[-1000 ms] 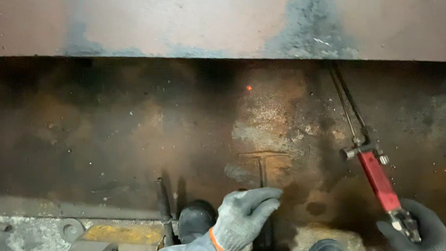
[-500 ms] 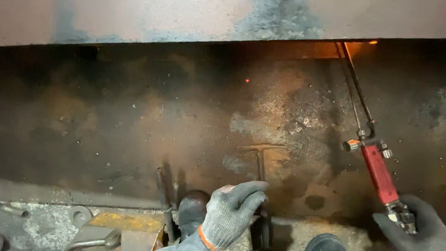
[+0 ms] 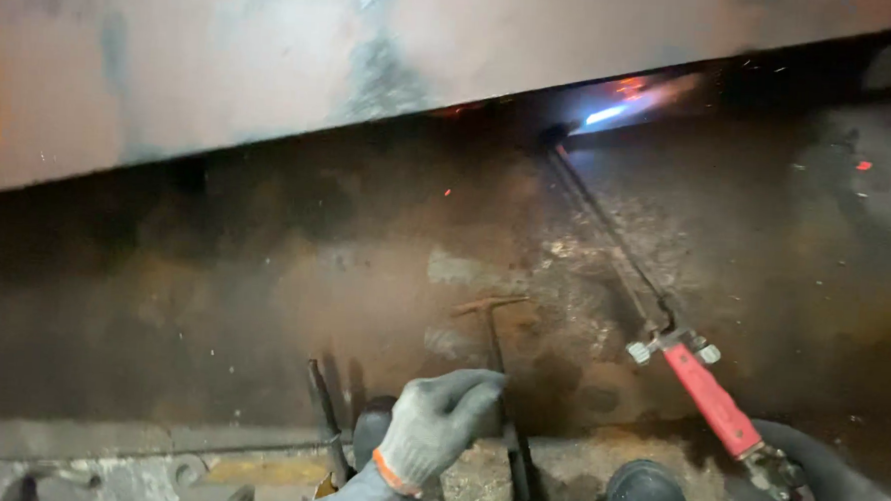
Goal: The person uses a cutting torch to cut along a line on a large metal plate.
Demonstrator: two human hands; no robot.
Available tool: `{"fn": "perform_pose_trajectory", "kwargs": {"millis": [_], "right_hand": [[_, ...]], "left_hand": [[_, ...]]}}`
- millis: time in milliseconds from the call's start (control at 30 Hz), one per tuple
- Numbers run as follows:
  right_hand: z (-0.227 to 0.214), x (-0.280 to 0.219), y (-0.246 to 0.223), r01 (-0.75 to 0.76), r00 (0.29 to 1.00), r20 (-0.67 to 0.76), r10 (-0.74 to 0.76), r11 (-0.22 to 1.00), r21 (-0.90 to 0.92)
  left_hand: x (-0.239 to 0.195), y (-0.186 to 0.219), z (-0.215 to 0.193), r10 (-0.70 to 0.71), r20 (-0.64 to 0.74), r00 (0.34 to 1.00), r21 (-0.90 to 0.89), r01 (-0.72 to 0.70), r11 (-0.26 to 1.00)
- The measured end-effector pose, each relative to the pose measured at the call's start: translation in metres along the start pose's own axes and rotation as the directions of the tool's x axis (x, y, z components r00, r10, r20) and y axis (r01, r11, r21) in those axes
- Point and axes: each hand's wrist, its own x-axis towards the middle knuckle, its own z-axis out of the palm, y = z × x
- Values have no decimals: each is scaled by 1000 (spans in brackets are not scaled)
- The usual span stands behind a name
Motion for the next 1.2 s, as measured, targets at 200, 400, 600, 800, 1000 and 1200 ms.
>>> {"fn": "perform_pose_trajectory", "kwargs": {"millis": [200, 400, 600, 800, 1000, 1200], "right_hand": [[-4, 38, 112, 118, 965, 226, -131, 991, 69], [-78, -6, 57, 240, 954, -123, -273, 942, -233], [-114, 30, 29, 38, 999, 28, -34, 985, -165], [-136, 42, 25, 291, 944, -177, -280, 956, 41], [-142, 34, 37, 309, 937, -170, -305, 951, -4], [-139, 12, 66, 258, 965, -61, -255, 965, 39]], "left_hand": [[-28, 32, 16, 427, -108, 898, 269, -387, 882], [-71, 90, 57, 57, -177, 983, 324, 4, 946], [-110, 106, 99, -58, -25, 998, 496, 63, 866], [-140, 129, 120, 91, -41, 995, 541, -55, 839], [-157, 186, 166, 274, 154, 949, 603, -310, 735], [-90, 198, 234, 421, 606, 675, 512, -736, 443]]}}
